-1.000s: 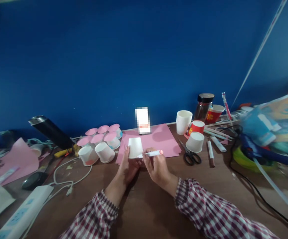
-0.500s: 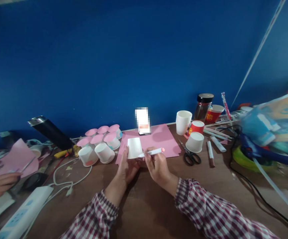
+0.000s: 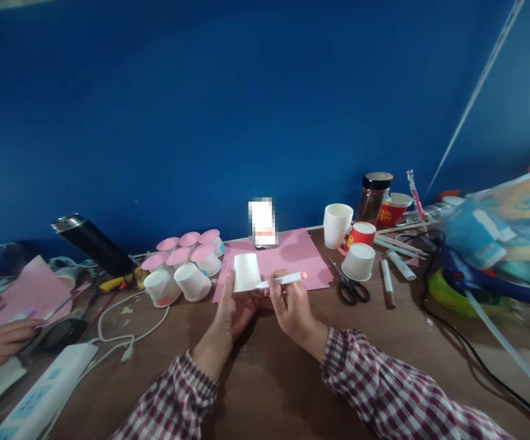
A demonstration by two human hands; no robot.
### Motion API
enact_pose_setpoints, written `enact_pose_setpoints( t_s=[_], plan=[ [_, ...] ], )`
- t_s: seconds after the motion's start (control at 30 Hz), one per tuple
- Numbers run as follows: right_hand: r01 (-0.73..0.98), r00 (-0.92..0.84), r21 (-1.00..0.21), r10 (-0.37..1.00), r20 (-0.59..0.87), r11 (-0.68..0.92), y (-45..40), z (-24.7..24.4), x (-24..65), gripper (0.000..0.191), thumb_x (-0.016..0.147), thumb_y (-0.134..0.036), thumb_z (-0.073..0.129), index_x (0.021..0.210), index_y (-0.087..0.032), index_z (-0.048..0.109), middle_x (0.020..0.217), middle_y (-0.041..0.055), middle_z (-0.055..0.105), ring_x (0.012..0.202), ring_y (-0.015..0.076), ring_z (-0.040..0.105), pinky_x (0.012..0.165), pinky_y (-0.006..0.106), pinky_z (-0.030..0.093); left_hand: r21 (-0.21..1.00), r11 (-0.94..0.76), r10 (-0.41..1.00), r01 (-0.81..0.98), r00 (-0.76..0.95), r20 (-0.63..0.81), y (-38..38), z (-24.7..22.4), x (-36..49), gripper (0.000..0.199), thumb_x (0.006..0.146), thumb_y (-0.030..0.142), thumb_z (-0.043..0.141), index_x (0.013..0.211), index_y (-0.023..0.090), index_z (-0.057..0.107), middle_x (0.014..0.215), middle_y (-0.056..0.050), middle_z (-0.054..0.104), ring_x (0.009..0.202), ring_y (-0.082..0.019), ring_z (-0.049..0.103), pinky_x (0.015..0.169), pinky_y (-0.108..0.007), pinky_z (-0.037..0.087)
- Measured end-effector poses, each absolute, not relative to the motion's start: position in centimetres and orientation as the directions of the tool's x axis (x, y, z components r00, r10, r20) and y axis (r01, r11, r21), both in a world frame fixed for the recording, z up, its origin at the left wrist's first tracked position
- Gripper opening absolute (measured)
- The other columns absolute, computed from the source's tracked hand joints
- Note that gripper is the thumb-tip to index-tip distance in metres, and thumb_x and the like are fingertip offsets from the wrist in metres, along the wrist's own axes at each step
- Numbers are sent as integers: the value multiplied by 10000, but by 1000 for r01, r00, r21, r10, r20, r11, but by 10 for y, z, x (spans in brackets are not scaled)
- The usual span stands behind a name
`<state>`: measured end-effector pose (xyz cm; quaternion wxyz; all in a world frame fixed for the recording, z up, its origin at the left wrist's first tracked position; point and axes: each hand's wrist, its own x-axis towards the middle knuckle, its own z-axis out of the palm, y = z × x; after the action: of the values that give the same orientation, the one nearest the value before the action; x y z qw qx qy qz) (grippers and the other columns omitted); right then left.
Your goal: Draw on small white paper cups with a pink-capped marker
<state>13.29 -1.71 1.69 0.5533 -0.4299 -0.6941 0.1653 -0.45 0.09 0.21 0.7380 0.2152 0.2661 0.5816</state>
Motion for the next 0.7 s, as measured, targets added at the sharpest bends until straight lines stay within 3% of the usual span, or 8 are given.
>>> enact_pose_setpoints(
  t_s=[0.2, 0.33, 0.5, 0.7],
  plan=[
    [330, 55, -753, 784, 618, 570, -17, 21, 131, 292, 957, -271, 372, 716, -199, 519, 582, -2, 561, 537, 139, 549, 567, 248, 469, 586, 243, 969, -773, 162, -188, 2, 3, -4, 426, 831, 499, 544, 1021, 126, 621, 805, -78, 689, 684, -163, 627, 665, -287, 499],
    [322, 25, -756, 793, 609, 570, -19, 19, 131, 209, 956, -273, 376, 847, -192, 535, 658, 10, 576, 567, 141, 558, 570, 259, 492, 589, 229, 973, -775, 170, -154, 2, 3, -4, 407, 826, 488, 563, 1006, 128, 623, 802, -68, 687, 673, -151, 626, 664, -274, 499],
    [320, -67, -718, 771, 634, 618, -21, 12, 133, 170, 934, -249, 428, 1007, -176, 562, 897, 103, 629, 801, 216, 624, 718, 369, 541, 618, 273, 962, -737, 223, -160, 3, -1, -3, 518, 819, 581, 510, 1037, 122, 612, 793, -76, 677, 683, -169, 627, 688, -309, 495],
    [338, -116, -669, 735, 668, 661, -20, 9, 133, 192, 925, -213, 443, 1069, -198, 569, 945, 109, 638, 874, 229, 623, 792, 423, 546, 627, 272, 962, -730, 204, -180, 3, 0, -2, 504, 823, 566, 515, 969, 99, 637, 765, -77, 680, 634, -151, 612, 646, -284, 472]
  ],
)
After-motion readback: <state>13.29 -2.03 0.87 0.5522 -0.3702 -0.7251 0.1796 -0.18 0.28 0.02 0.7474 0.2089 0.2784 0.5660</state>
